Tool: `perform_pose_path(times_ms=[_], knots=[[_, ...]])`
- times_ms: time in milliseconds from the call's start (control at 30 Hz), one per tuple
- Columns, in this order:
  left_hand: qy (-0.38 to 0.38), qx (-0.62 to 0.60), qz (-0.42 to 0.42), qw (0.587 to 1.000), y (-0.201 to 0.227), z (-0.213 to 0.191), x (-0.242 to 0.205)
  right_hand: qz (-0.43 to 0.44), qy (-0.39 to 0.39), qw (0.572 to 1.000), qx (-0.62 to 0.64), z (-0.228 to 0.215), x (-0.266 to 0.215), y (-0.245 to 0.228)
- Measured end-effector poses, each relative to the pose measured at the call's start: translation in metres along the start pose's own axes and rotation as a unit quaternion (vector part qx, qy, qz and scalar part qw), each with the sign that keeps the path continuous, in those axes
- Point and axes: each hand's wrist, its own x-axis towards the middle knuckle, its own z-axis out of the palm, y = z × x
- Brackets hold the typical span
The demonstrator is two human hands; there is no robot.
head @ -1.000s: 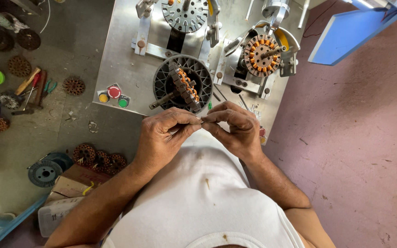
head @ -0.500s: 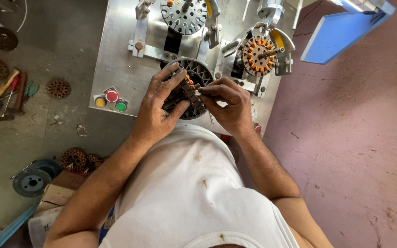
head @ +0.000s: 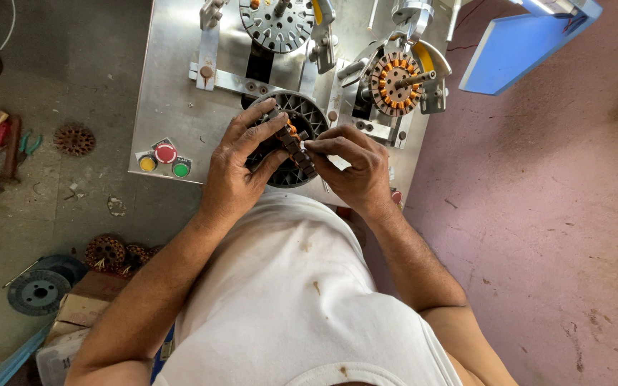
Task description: The person inserts small white insulating pieces into the slots of a motor stator, using a green-handled screwdriver to press them into place. The person works on one stator at a time, rotating it to access different slots.
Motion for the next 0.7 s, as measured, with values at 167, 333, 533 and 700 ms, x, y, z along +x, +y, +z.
perform_pose_path(times_ms=[167, 333, 533, 700], knots=[[0.011, 0.008, 0.015, 1.0, -0.004, 0.003, 0.0, -0.025, -0.057, 0.998, -0.025, -0.01, 0.012, -0.001], [0.014, 0.011, 0.009, 1.0, -0.006, 0.004, 0.0, -0.06, -0.119, 0.99, -0.046, -0.02, 0.026, 0.0], [0.021, 0.005, 0.015, 1.0, -0.005, 0.002, 0.001, -0.054, -0.176, 0.981, -0.068, -0.026, 0.041, -0.006], [0.021, 0.006, 0.012, 1.0, -0.004, 0.001, 0.002, -0.042, -0.217, 0.969, -0.107, -0.022, 0.051, -0.007]])
